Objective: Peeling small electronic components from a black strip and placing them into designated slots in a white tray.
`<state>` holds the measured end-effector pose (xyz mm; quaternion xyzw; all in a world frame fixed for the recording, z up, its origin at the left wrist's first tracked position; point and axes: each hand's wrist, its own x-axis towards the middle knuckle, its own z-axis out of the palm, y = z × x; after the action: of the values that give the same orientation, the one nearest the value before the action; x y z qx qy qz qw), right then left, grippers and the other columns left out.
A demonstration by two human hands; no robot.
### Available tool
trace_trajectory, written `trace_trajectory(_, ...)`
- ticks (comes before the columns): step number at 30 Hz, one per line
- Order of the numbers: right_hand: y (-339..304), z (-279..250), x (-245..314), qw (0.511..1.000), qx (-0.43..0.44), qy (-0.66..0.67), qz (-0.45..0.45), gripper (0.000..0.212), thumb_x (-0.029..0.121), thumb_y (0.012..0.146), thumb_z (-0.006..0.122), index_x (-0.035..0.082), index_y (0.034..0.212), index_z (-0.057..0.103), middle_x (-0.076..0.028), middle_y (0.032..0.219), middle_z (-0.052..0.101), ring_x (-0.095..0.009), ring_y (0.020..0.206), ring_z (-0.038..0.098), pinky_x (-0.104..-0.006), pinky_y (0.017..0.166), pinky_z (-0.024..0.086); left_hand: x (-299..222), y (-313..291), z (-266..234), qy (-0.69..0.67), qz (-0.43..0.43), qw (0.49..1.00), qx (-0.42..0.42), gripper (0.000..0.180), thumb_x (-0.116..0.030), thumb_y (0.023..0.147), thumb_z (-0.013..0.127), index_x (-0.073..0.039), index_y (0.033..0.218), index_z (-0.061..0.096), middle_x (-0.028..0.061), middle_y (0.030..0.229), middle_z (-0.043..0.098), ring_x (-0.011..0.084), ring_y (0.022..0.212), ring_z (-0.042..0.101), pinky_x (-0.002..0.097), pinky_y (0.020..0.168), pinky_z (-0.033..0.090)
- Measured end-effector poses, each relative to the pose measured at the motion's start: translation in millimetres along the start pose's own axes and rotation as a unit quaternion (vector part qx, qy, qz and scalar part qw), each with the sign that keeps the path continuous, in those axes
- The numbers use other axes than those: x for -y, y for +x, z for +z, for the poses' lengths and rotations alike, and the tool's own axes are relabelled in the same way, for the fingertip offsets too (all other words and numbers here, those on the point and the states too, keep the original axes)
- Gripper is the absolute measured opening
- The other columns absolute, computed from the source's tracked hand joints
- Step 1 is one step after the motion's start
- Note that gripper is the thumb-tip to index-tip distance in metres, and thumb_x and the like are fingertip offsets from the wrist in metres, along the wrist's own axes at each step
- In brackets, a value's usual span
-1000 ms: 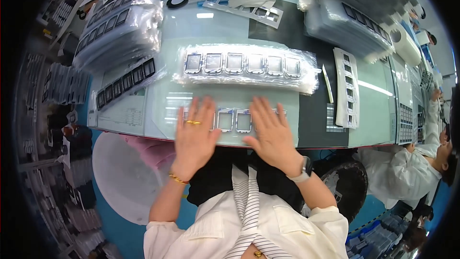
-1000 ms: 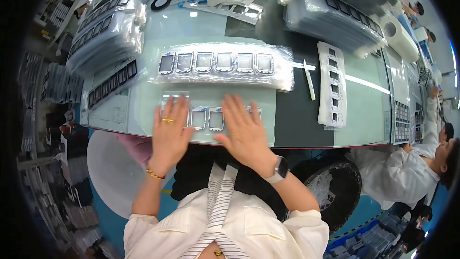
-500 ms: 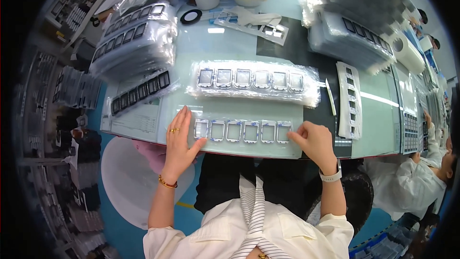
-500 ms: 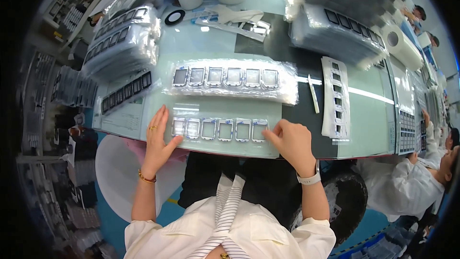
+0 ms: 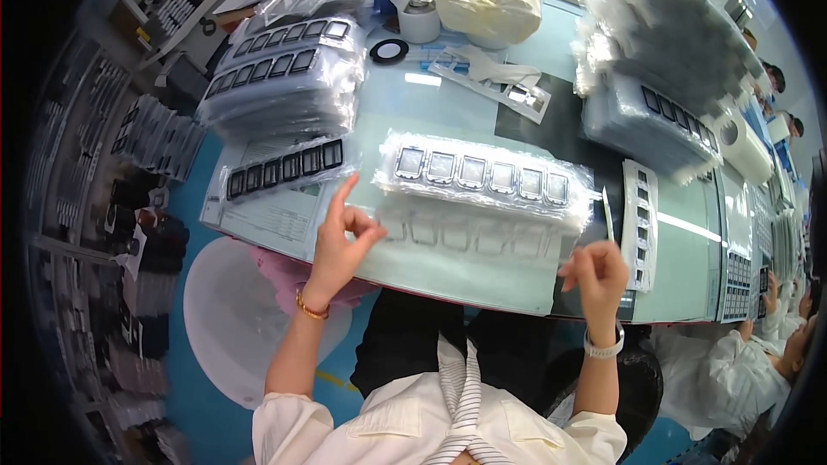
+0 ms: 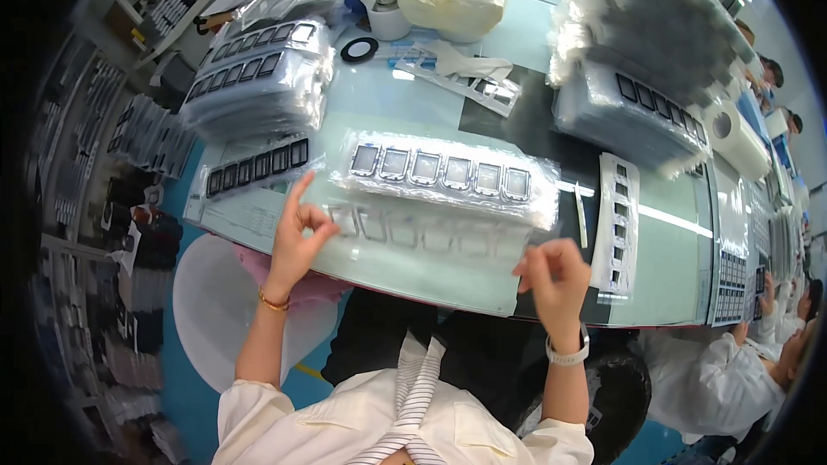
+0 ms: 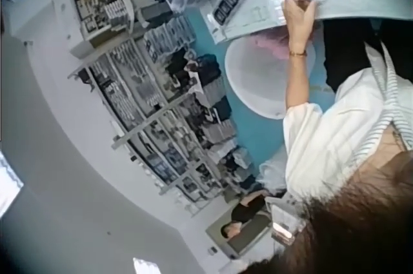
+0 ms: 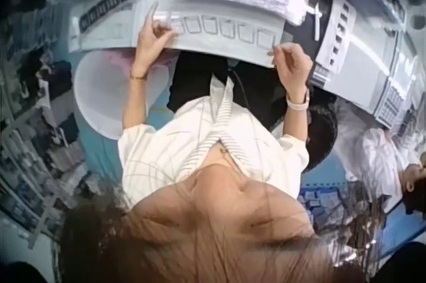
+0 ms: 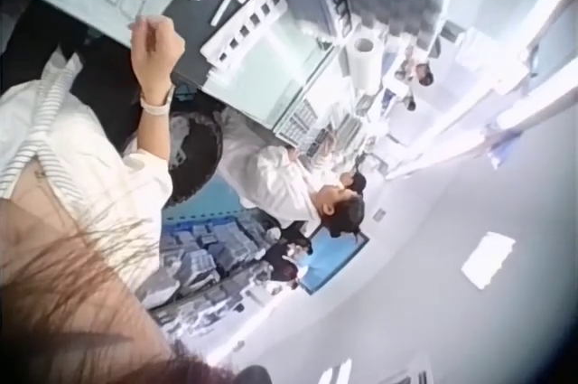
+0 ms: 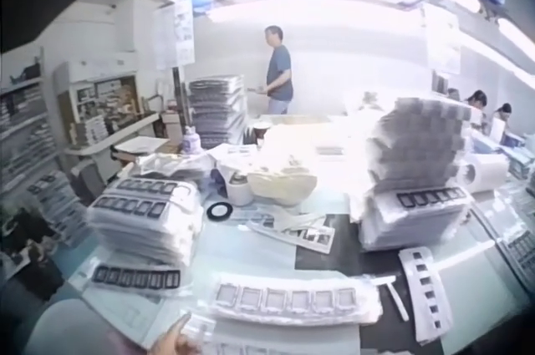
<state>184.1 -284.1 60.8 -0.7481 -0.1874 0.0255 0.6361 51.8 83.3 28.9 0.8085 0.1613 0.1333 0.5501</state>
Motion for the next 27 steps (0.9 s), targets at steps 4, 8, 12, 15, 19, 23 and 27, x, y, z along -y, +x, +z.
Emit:
trace_trajectory(4, 54.7, -3.4, -5.5, 0.997, -0.041, 0.052, 0.037, 0.018, 0.013, 0.105, 0.064, 0.003, 0.092, 0.059, -0.008, 0.069, 0.068, -0.010, 0.048, 0.058, -0.0214, 0.045, 0.043, -30.3, 57.2, 8.3, -0.050, 0.078, 0.992, -0.082, 0.079, -0.001, 0.090, 0.077, -0.003, 0.159, 0.038, 0.0031, 0.079, 0.066, 0.0098, 0.071, 0.061, 0.0269, 0.073, 0.052)
trace_trajectory(8, 84.3, -4.0, -26.6, 0.995, -0.029, 0.028, 0.089, 0.022, 0.018, 0.104, 0.067, 0.004, 0.090, 0.061, -0.007, 0.067, 0.067, -0.010, 0.045, 0.056, -0.0217, 0.043, 0.042, -15.3, 88.6, 16.6, 0.036, 0.081, 0.992, -0.094, 0.071, -0.004, 0.095, 0.073, -0.002, 0.157, 0.039, 0.0003, 0.081, 0.063, 0.0066, 0.074, 0.058, 0.0237, 0.072, 0.049)
trace_trajectory(12, 88.1, -3.8, -41.4, 0.989, -0.020, 0.000, 0.145, 0.023, 0.021, 0.103, 0.070, 0.004, 0.090, 0.062, -0.005, 0.065, 0.066, -0.010, 0.044, 0.057, -0.0220, 0.041, 0.043, -4.0, 94.8, 22.6, 0.036, 0.095, 0.991, -0.091, 0.068, -0.008, 0.094, 0.072, -0.001, 0.154, 0.042, 0.0046, 0.080, 0.066, 0.0134, 0.070, 0.061, 0.0295, 0.071, 0.052)
trace_trajectory(15, 88.6, -5.9, -47.2, 0.990, -0.013, 0.008, 0.140, 0.025, 0.024, 0.103, 0.070, 0.004, 0.091, 0.062, -0.005, 0.064, 0.065, -0.011, 0.044, 0.058, -0.0223, 0.041, 0.044, 4.1, 97.8, 20.8, 0.009, 0.090, 0.990, -0.103, 0.062, -0.006, 0.095, 0.071, -0.003, 0.152, 0.046, 0.0024, 0.078, 0.061, 0.0103, 0.069, 0.059, 0.0276, 0.069, 0.051)
trace_trajectory(19, 91.2, -2.2, -46.3, 0.987, -0.009, 0.010, 0.159, 0.029, 0.025, 0.102, 0.071, 0.003, 0.086, 0.062, -0.005, 0.062, 0.065, -0.010, 0.044, 0.059, -0.0223, 0.041, 0.043, 2.6, 98.6, 23.5, 0.004, 0.078, 0.993, -0.085, 0.059, 0.000, 0.098, 0.066, -0.004, 0.153, 0.046, -0.0023, 0.081, 0.058, 0.0032, 0.071, 0.053, 0.0204, 0.066, 0.046)
trace_trajectory(23, 90.0, 1.2, -46.5, 0.986, -0.006, 0.018, 0.165, 0.031, 0.027, 0.104, 0.069, 0.002, 0.086, 0.062, -0.005, 0.061, 0.064, -0.010, 0.044, 0.059, -0.0221, 0.040, 0.043, 1.5, 96.2, 19.1, 0.023, 0.079, 0.994, -0.078, 0.053, -0.001, 0.099, 0.065, -0.006, 0.150, 0.052, -0.0031, 0.082, 0.057, 0.0035, 0.071, 0.052, 0.0214, 0.065, 0.045)
trace_trajectory(27, 77.4, -3.1, -40.9, 0.985, -0.042, -0.073, 0.151, 0.036, 0.030, 0.109, 0.060, 0.006, 0.083, 0.060, -0.001, 0.058, 0.056, -0.009, 0.043, 0.052, -0.0240, 0.040, 0.039, -1.4, 91.4, 8.5, 0.074, 0.074, 0.990, -0.090, 0.037, -0.006, 0.095, 0.073, -0.005, 0.132, 0.065, 0.0000, 0.083, 0.062, 0.0092, 0.071, 0.058, 0.0249, 0.069, 0.049)
